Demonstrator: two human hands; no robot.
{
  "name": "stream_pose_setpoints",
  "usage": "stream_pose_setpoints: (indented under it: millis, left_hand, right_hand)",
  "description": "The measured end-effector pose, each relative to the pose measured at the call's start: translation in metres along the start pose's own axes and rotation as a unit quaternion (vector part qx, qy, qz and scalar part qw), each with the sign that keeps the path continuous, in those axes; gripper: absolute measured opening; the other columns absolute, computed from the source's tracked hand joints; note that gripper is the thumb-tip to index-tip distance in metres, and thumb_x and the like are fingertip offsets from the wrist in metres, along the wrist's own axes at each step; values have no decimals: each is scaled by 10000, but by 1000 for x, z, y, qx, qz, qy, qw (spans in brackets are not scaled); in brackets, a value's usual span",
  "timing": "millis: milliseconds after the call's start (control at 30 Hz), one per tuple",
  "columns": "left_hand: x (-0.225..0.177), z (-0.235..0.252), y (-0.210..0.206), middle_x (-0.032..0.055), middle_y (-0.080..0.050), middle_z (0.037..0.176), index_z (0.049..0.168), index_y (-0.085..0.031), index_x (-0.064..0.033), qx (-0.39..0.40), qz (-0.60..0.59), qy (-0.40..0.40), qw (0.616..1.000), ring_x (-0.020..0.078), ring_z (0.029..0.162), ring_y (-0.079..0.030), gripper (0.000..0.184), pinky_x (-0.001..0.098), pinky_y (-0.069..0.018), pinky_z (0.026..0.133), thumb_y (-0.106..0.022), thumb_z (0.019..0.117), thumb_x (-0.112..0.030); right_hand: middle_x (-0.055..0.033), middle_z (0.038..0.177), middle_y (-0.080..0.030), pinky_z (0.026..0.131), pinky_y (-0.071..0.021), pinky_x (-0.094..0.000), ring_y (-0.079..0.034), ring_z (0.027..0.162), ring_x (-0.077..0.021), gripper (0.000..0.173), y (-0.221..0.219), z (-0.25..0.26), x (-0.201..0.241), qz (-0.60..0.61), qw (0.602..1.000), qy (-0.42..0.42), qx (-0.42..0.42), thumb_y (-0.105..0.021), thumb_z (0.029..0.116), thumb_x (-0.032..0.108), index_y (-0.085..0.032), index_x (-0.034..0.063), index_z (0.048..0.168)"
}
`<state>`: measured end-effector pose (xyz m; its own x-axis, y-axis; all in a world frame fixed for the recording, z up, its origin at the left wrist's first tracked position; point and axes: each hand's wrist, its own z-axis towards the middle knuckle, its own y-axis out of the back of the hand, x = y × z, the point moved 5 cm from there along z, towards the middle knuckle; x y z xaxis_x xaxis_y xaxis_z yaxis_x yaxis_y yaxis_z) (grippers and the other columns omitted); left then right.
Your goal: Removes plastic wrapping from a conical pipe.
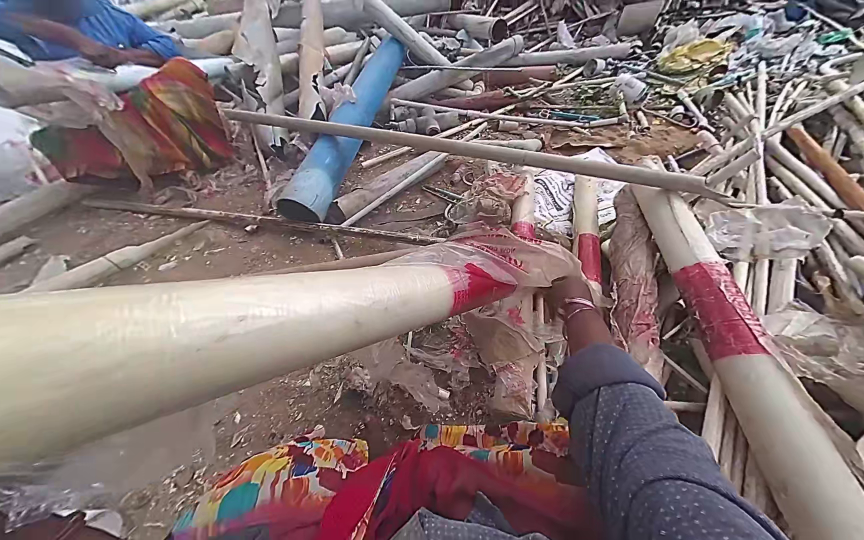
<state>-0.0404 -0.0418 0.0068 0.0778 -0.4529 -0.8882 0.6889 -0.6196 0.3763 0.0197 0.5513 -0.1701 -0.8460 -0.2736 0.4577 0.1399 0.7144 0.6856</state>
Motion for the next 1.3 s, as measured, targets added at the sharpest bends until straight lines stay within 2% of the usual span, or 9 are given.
stream_pose_setpoints:
  millis: [67, 167, 200, 267, 400, 500, 767, 1000, 1300]
  left_hand:
    - [-1, 5, 2, 48, -534, 601, 713, -564, 74, 23, -42, -65, 997, 59, 549, -546, 189, 167, -473, 544, -690, 835, 145]
    - [1, 10, 6, 37, -615, 640, 749, -580, 94, 16, -318, -175, 932, 60, 623, -634, 237, 184, -539, 613, -430, 872, 231]
    - [2, 9, 7, 6, -644, 847, 959, -528, 5, 32, -409, -214, 887, 75, 845, -663, 261, 255, -562, 803, -273, 993, 51]
    - [0, 6, 11, -5, -640, 1145, 1243, -475, -93, 38, -498, -289, 817, 120, 1136, -627, 352, 363, -511, 1022, -415, 1041, -375]
    - [-12, -15, 22, 9, -588, 1304, 1422, -346, -88, -1, -466, -336, 819, 137, 1263, -572, 1066, 381, -487, 1084, -735, 716, -785]
    - [-37, -47, 27, -45, -624, 1247, 1367, -409, -115, 29, -486, -291, 823, 103, 1225, -600, 1060, 331, -504, 1062, -824, 624, -746]
    - [-99, -88, 28, -182, -667, 1150, 1273, -464, -238, 117, -513, -336, 781, 12, 1130, -651, 619, 243, -547, 999, -799, 835, -518]
    - [-153, -70, 1, -107, -615, 1068, 1339, -340, -26, 154, -485, -281, 814, -40, 969, -653, 843, 193, -582, 877, -821, 784, -441]
    - [-117, -56, -3, -111, -643, 1071, 1402, -360, -91, 166, -450, -216, 850, -54, 928, -667, 888, 178, -589, 808, -806, 783, -545]
  right_hand:
    - [-322, 1273, -641, 1030, -442, -647, -609, 1222, -467, 339, 2, 27, -14, 80, 980, 38, -180, -520, 1042, 145, -640, -76, 1269]
    - [-284, 1275, -652, 1016, -457, -641, -638, 1179, -442, 373, 22, 41, 2, 175, 954, 124, -208, -502, 1065, 200, -602, -4, 1360]
    - [-280, 1271, -654, 1009, -465, -624, -648, 1156, -428, 372, 28, 30, 18, 199, 944, 164, -204, -502, 1068, 197, -599, -8, 1364]
    - [-230, 1207, -681, 936, -509, -532, -678, 1045, -333, 348, 30, -5, 52, 233, 922, 246, -185, -501, 1080, 209, -613, 2, 1337]
    - [-95, 1105, -682, 805, -547, -285, -662, 882, -100, 293, 13, -102, 106, 284, 866, 404, -80, -482, 1094, 200, -622, 13, 1270]
    - [-43, 1039, -691, 790, -558, -228, -660, 855, -40, 259, -5, -172, 120, 281, 801, 526, -56, -489, 1078, 155, -646, 0, 1214]
    - [209, 806, -661, 751, -530, -141, -617, 770, 86, 269, -36, -266, 96, 320, 649, 687, -64, -462, 1091, 272, -687, 205, 958]
    - [70, 986, -709, 876, -551, -162, -650, 941, 58, 281, -50, -295, 86, 236, 666, 703, -84, -498, 1074, 244, -692, 43, 1048]
    - [-11, 1041, -698, 856, -527, -132, -634, 1022, 29, 503, -40, -378, 137, 139, 590, 784, -133, -504, 1047, 505, -666, 33, 1108]
